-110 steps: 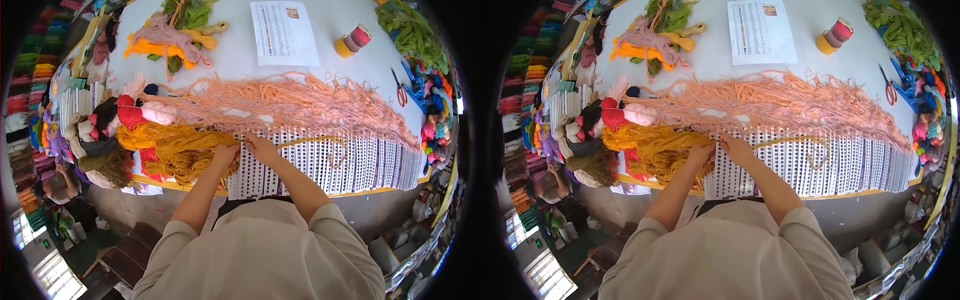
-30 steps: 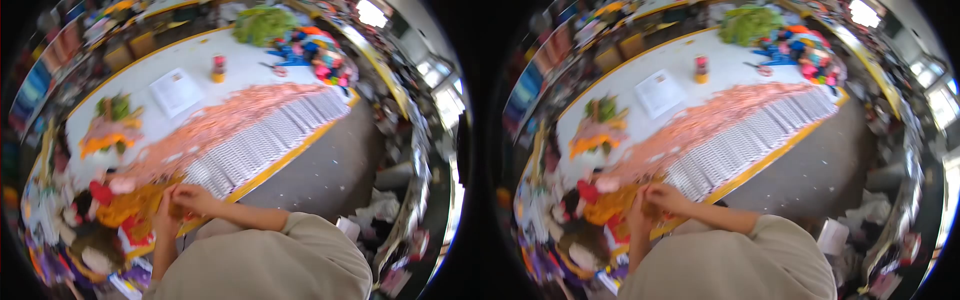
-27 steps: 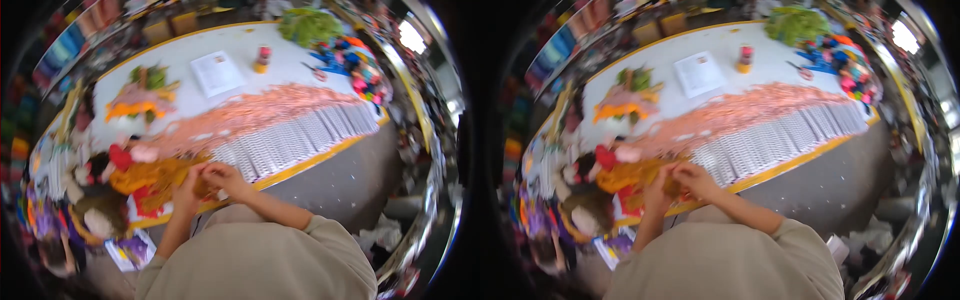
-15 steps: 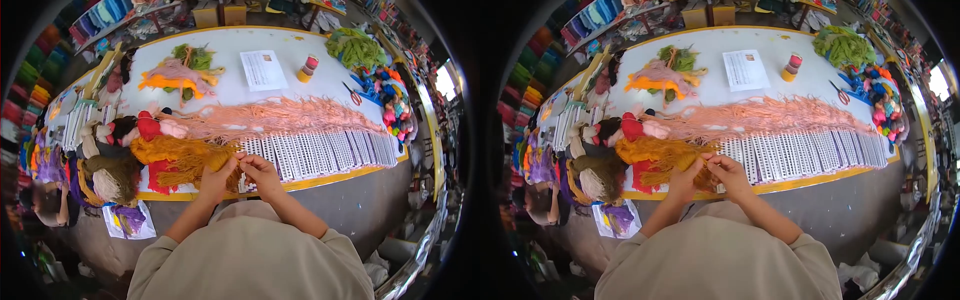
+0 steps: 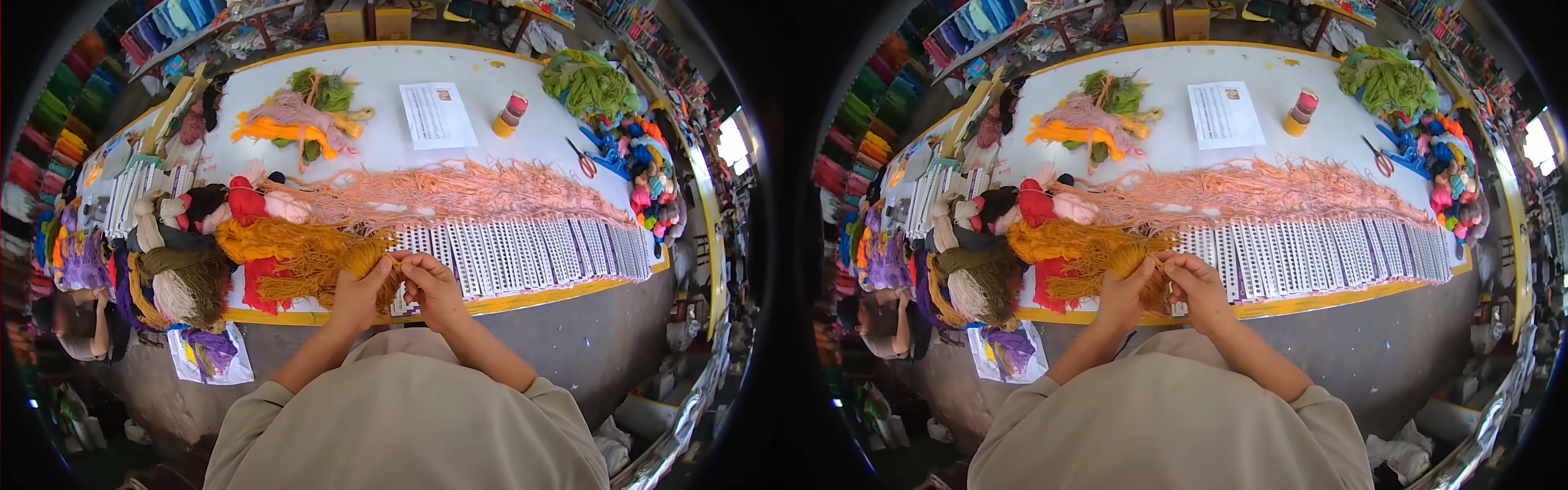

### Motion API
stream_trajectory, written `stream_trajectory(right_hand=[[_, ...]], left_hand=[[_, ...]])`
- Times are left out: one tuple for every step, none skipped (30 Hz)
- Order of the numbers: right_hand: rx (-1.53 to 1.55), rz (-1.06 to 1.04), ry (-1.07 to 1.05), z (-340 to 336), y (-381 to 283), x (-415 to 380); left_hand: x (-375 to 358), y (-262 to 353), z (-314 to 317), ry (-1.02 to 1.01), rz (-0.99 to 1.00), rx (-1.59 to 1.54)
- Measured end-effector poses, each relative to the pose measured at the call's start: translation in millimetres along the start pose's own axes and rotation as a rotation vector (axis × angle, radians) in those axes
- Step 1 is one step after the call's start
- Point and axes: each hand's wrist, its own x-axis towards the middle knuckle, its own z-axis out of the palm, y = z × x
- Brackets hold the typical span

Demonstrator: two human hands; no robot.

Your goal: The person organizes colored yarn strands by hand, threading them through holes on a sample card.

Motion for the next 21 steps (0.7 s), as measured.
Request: stream_trajectory(right_hand=[[0.010,-0.015,0.004,0,0,0],[0.010,-0.013,0.004,-1,-2,1],[0.026,0.000,0.003,-1,-4,1],[0.042,0.013,0.003,-2,-6,1],[0.043,0.014,0.002,-2,-6,2],[0.035,0.014,0.000,-2,-7,2],[0.027,0.014,-0.002,-3,-7,3],[0.028,0.017,-0.003,-3,-8,4],[0.024,0.021,-0.008,-5,-8,5],[0.021,0.026,-0.012,-6,-9,7],[0.022,0.031,-0.013,-6,-8,8],[0.003,0.021,-0.014,-7,-8,10],[-0.016,0.011,-0.015,-8,-8,11],[-0.016,0.015,-0.014,-8,-8,12],[-0.034,0.016,-0.015,-9,-8,13],[-0.052,0.017,-0.017,-9,-8,14],[-0.052,0.021,-0.017,-11,-9,15],[-0.047,0.030,-0.030,-13,-10,16],[-0.042,0.039,-0.042,-14,-11,18],[-0.041,0.042,-0.043,-13,-12,18],[-0.115,-0.009,-0.046,-11,-13,18]], left_hand=[[0,1,1,0.001,-0.001,0.000],[0,5,4,0.012,-0.030,-0.003],[1,7,6,0.024,-0.060,-0.006],[2,8,7,0.026,-0.061,-0.006],[2,9,8,0.018,-0.054,0.004],[3,9,8,0.010,-0.048,0.013],[4,8,8,0.012,-0.048,0.013],[6,7,8,0.004,-0.027,0.021],[7,5,8,-0.002,-0.006,0.030],[8,4,8,0.003,-0.007,0.030],[9,3,8,0.011,-0.002,0.040],[10,3,8,0.018,0.003,0.050],[11,2,9,0.022,0.001,0.050],[12,2,9,0.029,0.008,0.054],[12,2,10,0.037,0.014,0.058],[13,2,11,0.040,0.013,0.057],[14,4,11,0.047,-0.019,0.050],[15,4,12,0.053,-0.050,0.044],[16,2,12,0.056,-0.052,0.043],[19,-1,12,0.071,-0.012,0.057],[21,-3,13,0.086,0.027,0.072]])
